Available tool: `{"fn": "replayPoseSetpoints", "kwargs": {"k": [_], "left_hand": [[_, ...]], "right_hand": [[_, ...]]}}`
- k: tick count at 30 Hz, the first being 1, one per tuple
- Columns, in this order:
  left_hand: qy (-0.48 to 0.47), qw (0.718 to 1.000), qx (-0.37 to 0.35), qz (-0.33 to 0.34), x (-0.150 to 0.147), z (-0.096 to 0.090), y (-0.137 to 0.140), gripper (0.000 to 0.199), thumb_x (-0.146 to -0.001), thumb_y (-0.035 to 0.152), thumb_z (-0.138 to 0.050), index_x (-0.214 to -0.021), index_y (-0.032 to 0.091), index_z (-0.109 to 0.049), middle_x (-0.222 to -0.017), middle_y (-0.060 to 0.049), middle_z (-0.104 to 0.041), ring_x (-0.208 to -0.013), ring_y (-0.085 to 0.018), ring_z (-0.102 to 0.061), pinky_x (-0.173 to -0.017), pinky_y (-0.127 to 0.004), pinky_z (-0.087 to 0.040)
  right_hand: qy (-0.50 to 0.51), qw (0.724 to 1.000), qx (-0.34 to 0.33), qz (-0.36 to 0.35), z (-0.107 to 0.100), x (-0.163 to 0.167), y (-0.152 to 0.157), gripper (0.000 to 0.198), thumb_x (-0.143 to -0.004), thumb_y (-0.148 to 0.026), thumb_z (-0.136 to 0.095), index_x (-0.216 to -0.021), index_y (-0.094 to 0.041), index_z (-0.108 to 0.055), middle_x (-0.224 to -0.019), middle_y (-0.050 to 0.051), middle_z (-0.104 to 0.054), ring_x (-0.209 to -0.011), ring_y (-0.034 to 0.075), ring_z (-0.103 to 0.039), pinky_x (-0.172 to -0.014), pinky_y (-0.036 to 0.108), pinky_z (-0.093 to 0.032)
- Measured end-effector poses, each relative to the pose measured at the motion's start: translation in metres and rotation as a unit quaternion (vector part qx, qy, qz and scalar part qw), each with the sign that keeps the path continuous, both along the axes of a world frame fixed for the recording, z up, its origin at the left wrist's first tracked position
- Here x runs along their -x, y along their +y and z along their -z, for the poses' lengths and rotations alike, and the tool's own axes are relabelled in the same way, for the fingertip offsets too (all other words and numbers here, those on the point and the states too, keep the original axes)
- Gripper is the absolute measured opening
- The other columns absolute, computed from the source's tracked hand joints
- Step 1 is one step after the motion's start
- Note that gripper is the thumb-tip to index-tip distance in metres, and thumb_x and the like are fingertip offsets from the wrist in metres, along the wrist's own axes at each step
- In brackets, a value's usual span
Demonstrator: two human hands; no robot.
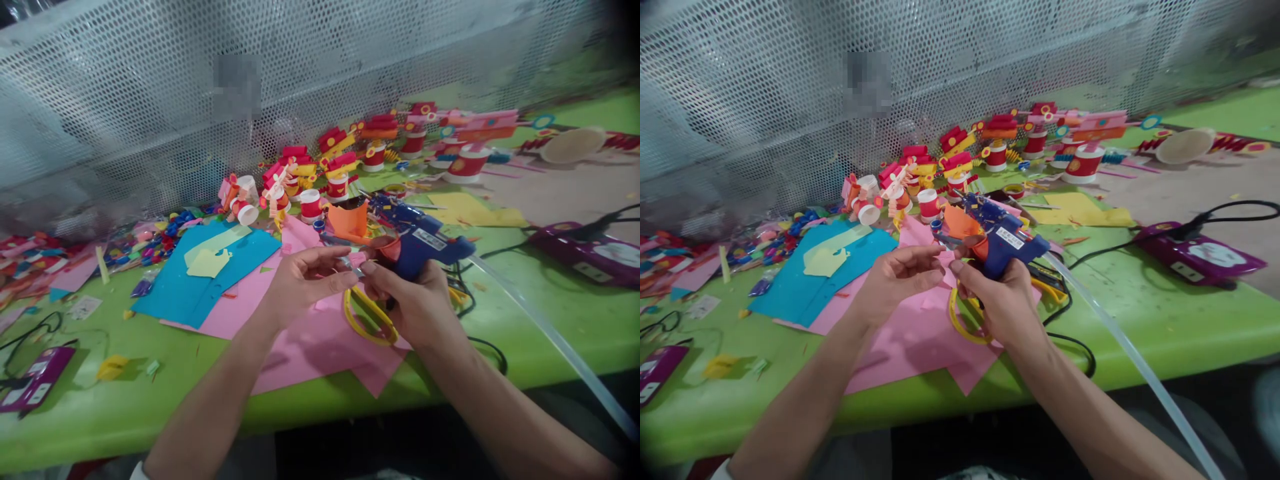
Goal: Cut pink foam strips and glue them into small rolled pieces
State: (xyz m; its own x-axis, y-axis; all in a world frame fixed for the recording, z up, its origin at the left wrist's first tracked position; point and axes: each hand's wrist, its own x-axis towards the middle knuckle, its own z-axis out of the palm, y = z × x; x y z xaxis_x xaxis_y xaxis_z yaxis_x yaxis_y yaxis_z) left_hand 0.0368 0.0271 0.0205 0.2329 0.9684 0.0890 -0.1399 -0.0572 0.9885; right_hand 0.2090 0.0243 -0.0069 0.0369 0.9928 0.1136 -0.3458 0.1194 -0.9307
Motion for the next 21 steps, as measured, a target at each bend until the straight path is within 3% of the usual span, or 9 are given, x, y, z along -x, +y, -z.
{"fn": "replayPoseSetpoints", "kwargs": {"k": [2, 6, 12, 21], "left_hand": [[0.008, 1.0, -0.005, -0.01, 0.0013, -0.0006, 0.0001, 0.043, -0.067, 0.028, -0.094, -0.107, 0.024, -0.08, -0.087, -0.001, -0.074, -0.078, -0.013, -0.066, -0.071, -0.027, -0.053], [-0.004, 0.998, -0.015, -0.058, 0.0005, -0.0007, -0.0001, 0.025, -0.069, 0.032, -0.093, -0.083, 0.018, -0.077, -0.073, 0.0, -0.07, -0.067, -0.011, -0.064, -0.065, -0.025, -0.054], [-0.007, 0.999, -0.005, -0.051, 0.0011, 0.0003, 0.0023, 0.021, -0.076, 0.036, -0.087, -0.09, 0.02, -0.083, -0.082, -0.003, -0.077, -0.072, -0.013, -0.068, -0.07, -0.027, -0.058], [-0.047, 0.996, 0.025, -0.077, 0.0037, -0.0004, 0.0029, 0.025, -0.061, 0.031, -0.097, -0.064, 0.018, -0.076, -0.063, 0.001, -0.069, -0.061, -0.008, -0.058, -0.063, -0.023, -0.049]], "right_hand": [[0.031, 0.999, -0.001, 0.008, -0.0013, 0.001, 0.0003, 0.026, -0.073, -0.028, -0.09, -0.091, -0.021, -0.073, -0.062, -0.006, -0.056, -0.049, 0.008, -0.045, -0.047, 0.025, -0.039], [0.058, 0.998, -0.001, 0.014, -0.0044, 0.0031, -0.0002, 0.024, -0.073, -0.023, -0.09, -0.09, -0.021, -0.073, -0.056, -0.008, -0.051, -0.048, 0.008, -0.042, -0.048, 0.025, -0.039], [0.085, 0.996, 0.004, 0.012, -0.0044, 0.0039, 0.001, 0.019, -0.074, -0.019, -0.089, -0.085, -0.02, -0.074, -0.053, -0.008, -0.051, -0.047, 0.007, -0.043, -0.047, 0.024, -0.039], [0.116, 0.993, 0.028, 0.017, -0.0078, 0.0049, 0.0015, 0.019, -0.07, -0.015, -0.089, -0.08, -0.018, -0.074, -0.05, -0.008, -0.049, -0.044, 0.006, -0.04, -0.044, 0.022, -0.038]]}}
